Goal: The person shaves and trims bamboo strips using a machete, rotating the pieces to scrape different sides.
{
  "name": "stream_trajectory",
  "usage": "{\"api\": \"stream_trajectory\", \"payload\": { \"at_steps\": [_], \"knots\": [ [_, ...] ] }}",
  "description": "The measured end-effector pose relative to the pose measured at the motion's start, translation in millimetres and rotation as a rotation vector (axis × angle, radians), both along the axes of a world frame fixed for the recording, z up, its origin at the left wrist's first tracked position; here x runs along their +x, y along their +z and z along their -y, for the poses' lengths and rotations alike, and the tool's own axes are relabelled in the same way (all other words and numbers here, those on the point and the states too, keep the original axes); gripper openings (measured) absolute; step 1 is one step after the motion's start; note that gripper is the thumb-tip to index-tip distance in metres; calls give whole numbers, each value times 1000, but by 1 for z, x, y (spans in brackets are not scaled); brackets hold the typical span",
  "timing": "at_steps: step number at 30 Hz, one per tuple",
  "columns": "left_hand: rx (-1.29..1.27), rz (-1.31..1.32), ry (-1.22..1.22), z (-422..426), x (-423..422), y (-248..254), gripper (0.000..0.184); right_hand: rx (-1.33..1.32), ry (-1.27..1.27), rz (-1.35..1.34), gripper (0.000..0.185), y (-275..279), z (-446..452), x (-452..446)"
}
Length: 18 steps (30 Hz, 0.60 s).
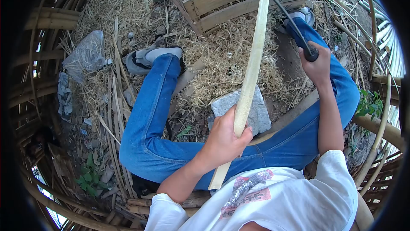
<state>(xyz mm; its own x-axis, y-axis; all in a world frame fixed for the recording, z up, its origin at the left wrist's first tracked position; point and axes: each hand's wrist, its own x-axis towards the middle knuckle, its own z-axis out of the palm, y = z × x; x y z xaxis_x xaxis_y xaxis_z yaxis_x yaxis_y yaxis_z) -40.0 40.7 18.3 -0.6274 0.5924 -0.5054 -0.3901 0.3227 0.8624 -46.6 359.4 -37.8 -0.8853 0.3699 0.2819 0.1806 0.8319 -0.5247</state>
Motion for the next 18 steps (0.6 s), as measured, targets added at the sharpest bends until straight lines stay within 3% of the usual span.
{"api": "stream_trajectory", "payload": {
  "at_steps": [2,4,9,12,18],
  "knots": [
    [-2,47,1,-2,0,-2,17,-195,121,34,17,0,30,1],
    [-16,40,10,-3,1,-9,23,-245,252,105,7,-7,50,3],
    [-36,32,39,-5,1,-17,30,-217,439,295,11,0,93,11],
    [-24,3,3,-6,3,-19,33,-182,444,296,10,3,98,9],
    [-35,113,-81,-3,2,-8,39,23,200,261,12,-15,59,-7]
  ]
}}
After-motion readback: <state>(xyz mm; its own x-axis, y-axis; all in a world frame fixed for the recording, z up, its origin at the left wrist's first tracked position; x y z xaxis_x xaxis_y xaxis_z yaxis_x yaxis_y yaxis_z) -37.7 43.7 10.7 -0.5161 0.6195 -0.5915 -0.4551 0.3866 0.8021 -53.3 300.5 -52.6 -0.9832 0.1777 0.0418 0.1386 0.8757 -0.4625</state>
